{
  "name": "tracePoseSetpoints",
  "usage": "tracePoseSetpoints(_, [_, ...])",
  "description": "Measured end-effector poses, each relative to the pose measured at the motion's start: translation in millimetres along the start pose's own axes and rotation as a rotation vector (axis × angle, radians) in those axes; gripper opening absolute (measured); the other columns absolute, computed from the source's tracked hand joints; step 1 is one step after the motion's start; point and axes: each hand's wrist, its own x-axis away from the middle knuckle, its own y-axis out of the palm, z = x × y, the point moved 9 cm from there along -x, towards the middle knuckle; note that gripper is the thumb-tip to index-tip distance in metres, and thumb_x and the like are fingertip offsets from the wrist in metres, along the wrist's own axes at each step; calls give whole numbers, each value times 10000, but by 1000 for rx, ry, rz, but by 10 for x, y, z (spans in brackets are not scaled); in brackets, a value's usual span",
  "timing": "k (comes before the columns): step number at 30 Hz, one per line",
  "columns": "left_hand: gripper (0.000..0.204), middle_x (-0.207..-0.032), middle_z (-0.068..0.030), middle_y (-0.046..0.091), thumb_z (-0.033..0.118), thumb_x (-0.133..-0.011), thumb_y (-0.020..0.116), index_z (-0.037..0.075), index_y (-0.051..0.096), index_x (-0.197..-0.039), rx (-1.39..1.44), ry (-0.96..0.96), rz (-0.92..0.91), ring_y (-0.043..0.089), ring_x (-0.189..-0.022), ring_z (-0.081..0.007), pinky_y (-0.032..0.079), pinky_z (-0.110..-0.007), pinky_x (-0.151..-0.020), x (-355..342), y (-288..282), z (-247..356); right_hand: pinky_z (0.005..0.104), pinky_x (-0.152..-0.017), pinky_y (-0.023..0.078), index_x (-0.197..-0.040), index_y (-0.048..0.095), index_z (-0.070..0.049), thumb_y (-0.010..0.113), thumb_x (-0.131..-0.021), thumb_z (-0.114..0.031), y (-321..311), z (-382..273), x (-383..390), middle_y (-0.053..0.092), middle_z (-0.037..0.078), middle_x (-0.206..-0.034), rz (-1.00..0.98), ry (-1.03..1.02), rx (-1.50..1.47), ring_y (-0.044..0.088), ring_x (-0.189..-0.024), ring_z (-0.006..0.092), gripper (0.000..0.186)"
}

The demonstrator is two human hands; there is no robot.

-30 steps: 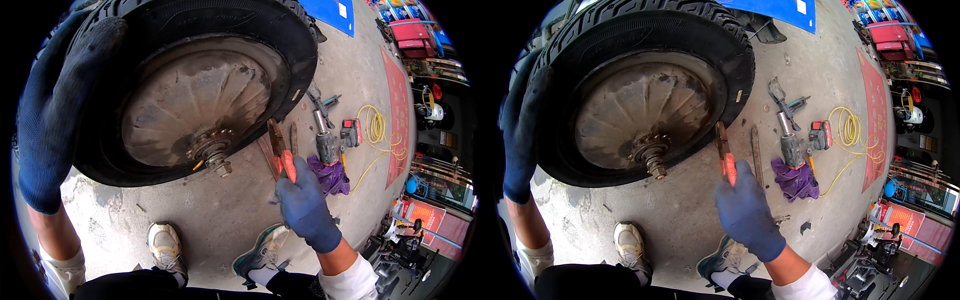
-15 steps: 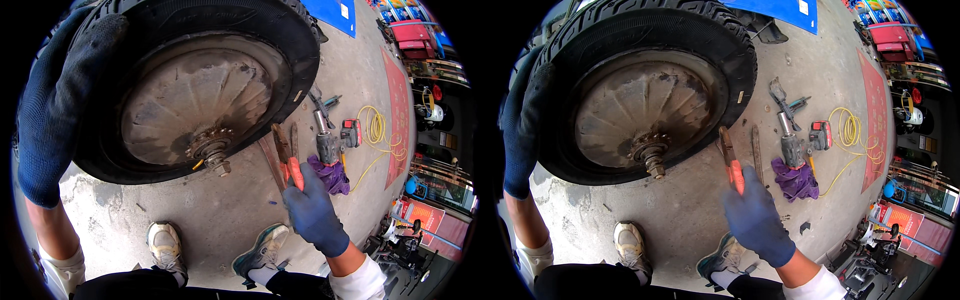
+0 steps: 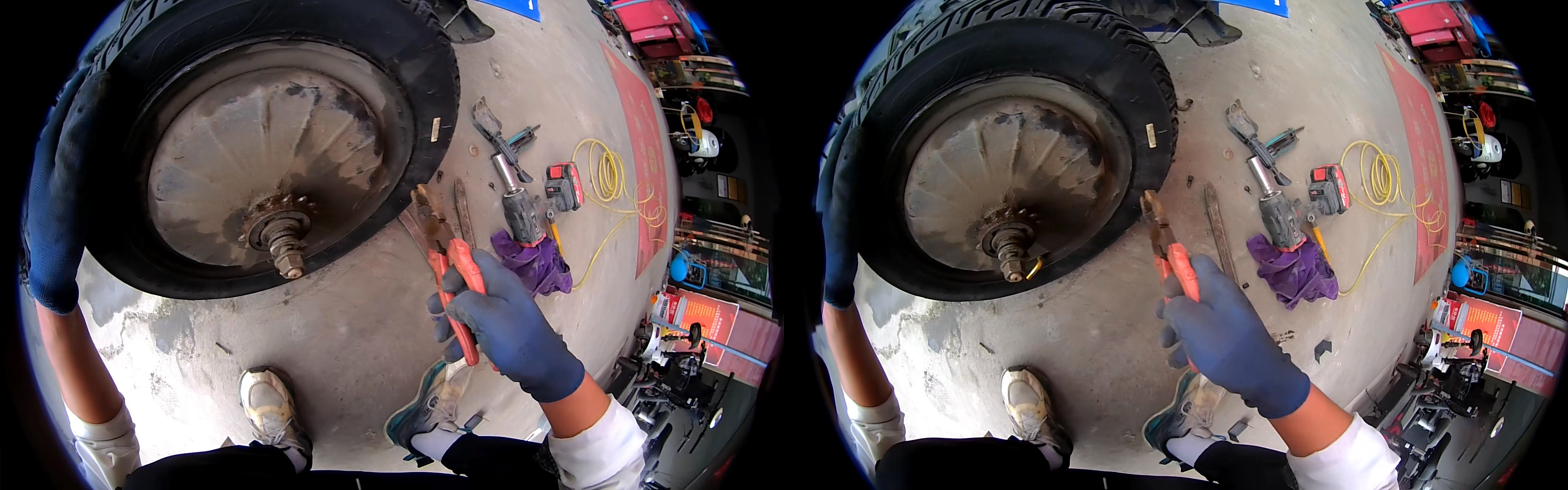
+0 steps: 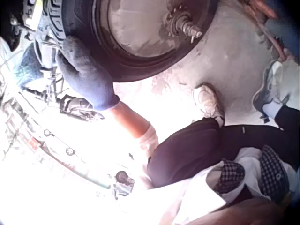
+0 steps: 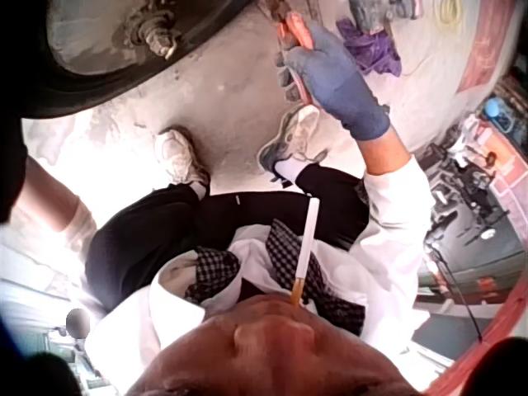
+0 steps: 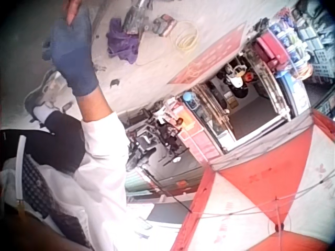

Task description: The person is sitting on the floor in a workshop, working on a motorcycle tire. They use a yellow air hose to inflate the tire and then use pliers to adjust the tire bead around the rim.

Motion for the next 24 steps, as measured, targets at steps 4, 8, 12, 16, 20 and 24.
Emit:
tracePoseSetpoints(4, [465,-1415,-111,443,395,-990,406,168,450,-1394,-38,18,1,483,-1261,-280,422,-401,-1040,14,-28,-12,309,-628,524,-1045,487,-23,492,-832,-76,116,-35,-33,578,144,-934,-3,40,-16,626,-748,195,220])
tracePoseSetpoints(8, [444,-1447,-97,413,377,-1006,370,182,451,-1397,-116,118,-17,457,-1291,-279,406,-399,-1057,21,-5,94,308,-615,521,-1047,486,-29,502,-833,-83,111,-71,-19,580,139,-942,64,67,-1,628,-739,193,222])
tracePoseSetpoints(12, [418,-1438,-105,421,326,-997,411,197,458,-1392,-294,371,-106,458,-1288,-287,420,-405,-1048,50,-13,319,295,-564,518,-1063,442,-52,495,-897,-185,147,-96,-34,510,47,-852,61,75,76,574,-705,127,220])
tracePoseSetpoints(16, [404,-1431,-114,425,269,-991,436,210,461,-1390,-176,276,-99,463,-1282,-298,437,-406,-1035,68,-21,289,291,-566,519,-1055,441,-47,490,-902,-189,171,-78,-32,515,50,-843,59,74,75,580,-709,128,214])
tracePoseSetpoints(20, [405,-1431,-128,418,269,-992,434,200,461,-1390,-206,282,-131,465,-1278,-310,450,-413,-1022,95,-16,360,289,-564,508,-1012,460,-35,493,-907,-161,212,-133,-41,509,71,-850,75,67,75,574,-697,134,167])
tracePoseSetpoints(24, [411,-1430,-149,408,256,-986,452,179,459,-1390,-285,403,-92,468,-1274,-316,462,-411,-1012,131,-61,452,335,-571,470,-872,504,-6,504,-882,-72,219,-276,-39,473,130,-864,21,-228,303,556,-685,200,66])
